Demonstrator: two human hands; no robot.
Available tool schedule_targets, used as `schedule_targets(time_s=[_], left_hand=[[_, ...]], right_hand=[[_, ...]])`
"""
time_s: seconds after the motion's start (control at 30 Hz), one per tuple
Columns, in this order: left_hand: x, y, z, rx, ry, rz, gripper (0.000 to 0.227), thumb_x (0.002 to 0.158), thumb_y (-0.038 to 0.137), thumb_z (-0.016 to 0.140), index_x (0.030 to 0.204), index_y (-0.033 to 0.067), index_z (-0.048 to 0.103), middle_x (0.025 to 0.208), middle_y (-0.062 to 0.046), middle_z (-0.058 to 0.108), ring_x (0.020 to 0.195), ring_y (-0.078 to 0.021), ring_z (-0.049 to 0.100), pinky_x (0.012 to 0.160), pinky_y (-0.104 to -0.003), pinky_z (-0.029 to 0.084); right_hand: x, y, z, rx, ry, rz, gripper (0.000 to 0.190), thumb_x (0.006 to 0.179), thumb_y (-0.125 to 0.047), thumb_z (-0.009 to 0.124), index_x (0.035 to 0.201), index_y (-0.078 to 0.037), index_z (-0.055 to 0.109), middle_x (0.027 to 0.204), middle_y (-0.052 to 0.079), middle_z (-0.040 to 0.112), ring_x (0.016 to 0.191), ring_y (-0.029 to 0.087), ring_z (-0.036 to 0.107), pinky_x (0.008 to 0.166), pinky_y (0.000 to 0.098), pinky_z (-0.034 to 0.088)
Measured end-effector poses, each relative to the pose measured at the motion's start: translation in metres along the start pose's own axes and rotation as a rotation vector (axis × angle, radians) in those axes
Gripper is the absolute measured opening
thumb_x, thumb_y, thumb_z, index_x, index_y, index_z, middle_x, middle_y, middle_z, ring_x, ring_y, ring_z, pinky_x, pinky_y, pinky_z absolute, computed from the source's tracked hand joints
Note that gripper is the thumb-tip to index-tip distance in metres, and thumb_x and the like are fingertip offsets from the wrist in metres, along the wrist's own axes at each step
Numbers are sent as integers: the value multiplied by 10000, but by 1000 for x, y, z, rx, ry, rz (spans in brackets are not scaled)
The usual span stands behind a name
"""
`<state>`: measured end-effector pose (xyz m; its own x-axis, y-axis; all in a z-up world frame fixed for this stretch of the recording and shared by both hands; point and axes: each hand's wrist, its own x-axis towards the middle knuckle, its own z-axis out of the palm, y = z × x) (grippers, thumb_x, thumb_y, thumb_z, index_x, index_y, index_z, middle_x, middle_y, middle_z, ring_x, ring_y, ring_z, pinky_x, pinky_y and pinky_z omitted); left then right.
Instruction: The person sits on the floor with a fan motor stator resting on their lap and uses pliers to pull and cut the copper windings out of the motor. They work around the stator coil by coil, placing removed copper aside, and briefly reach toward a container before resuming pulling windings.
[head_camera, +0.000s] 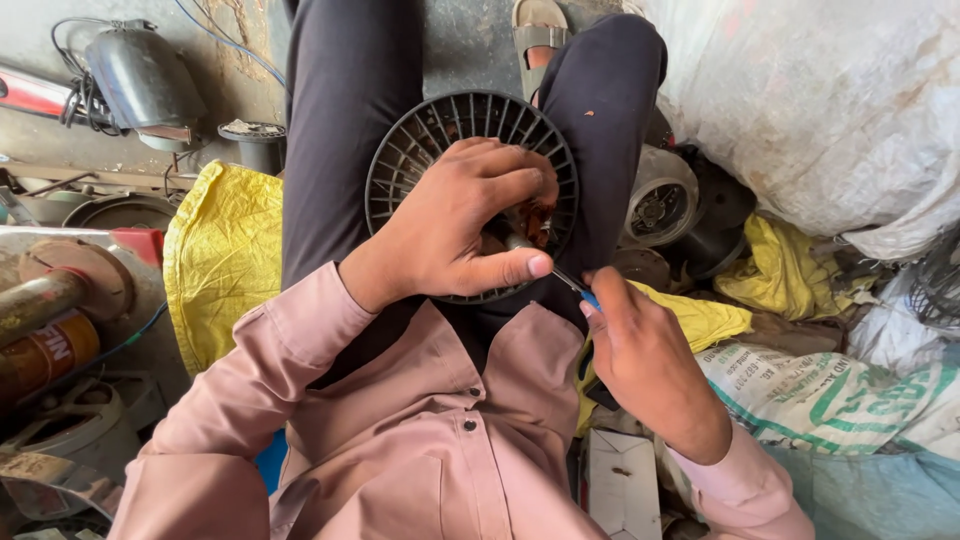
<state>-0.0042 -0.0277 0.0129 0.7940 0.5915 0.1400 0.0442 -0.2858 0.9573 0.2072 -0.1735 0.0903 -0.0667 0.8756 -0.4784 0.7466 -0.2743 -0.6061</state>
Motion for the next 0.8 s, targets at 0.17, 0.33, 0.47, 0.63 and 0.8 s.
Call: schedule_targets(time_s=[0.17, 0.33, 0.47, 0.63, 0.8], left_hand=[[0, -4, -1, -28, 20, 6, 673, 988, 610, 582, 1180, -31, 656, 1129, -183, 663, 1031, -380, 658, 947, -449, 529], [0, -7, 1, -35, 32, 5, 670, 979, 615, 584, 1155, -27, 665, 1093, -173, 666, 1016, -365, 675, 880, -428, 553], [0, -6, 5, -35, 52, -16, 676, 965, 625, 578, 1119, -27, 674, 1063, -160, 672, 963, -338, 688, 830, -414, 560], [-1, -7, 7, -23, 66, -27, 679, 950, 623, 571, 1071, -35, 683, 1018, -160, 668, 895, -324, 691, 782, -405, 564], [-4, -9, 8, -34, 79, 26, 657, 996, 614, 548, 1048, -27, 681, 1083, -158, 672, 968, -326, 696, 858, -393, 574]], right_hand=[[8, 8, 0, 0, -22, -50, 217, 938, -6, 607, 1136, 40, 529, 982, 271, 678, 869, 484, 655, 692, 508, 514], [10, 24, 15, 77, -16, -112, 214, 968, -35, 601, 1163, 29, 539, 1012, 231, 677, 901, 425, 662, 750, 481, 504], [12, 33, 26, 106, -21, -43, 239, 971, -126, 658, 1123, 7, 531, 952, 191, 653, 872, 376, 659, 733, 458, 496], [22, 26, 23, 119, -53, -47, 370, 884, -258, 754, 1080, -9, 564, 900, 135, 689, 849, 352, 679, 711, 444, 494], [24, 24, 28, -1, -13, -14, 235, 809, -214, 790, 812, -31, 643, 754, 112, 679, 714, 340, 673, 657, 438, 492]])
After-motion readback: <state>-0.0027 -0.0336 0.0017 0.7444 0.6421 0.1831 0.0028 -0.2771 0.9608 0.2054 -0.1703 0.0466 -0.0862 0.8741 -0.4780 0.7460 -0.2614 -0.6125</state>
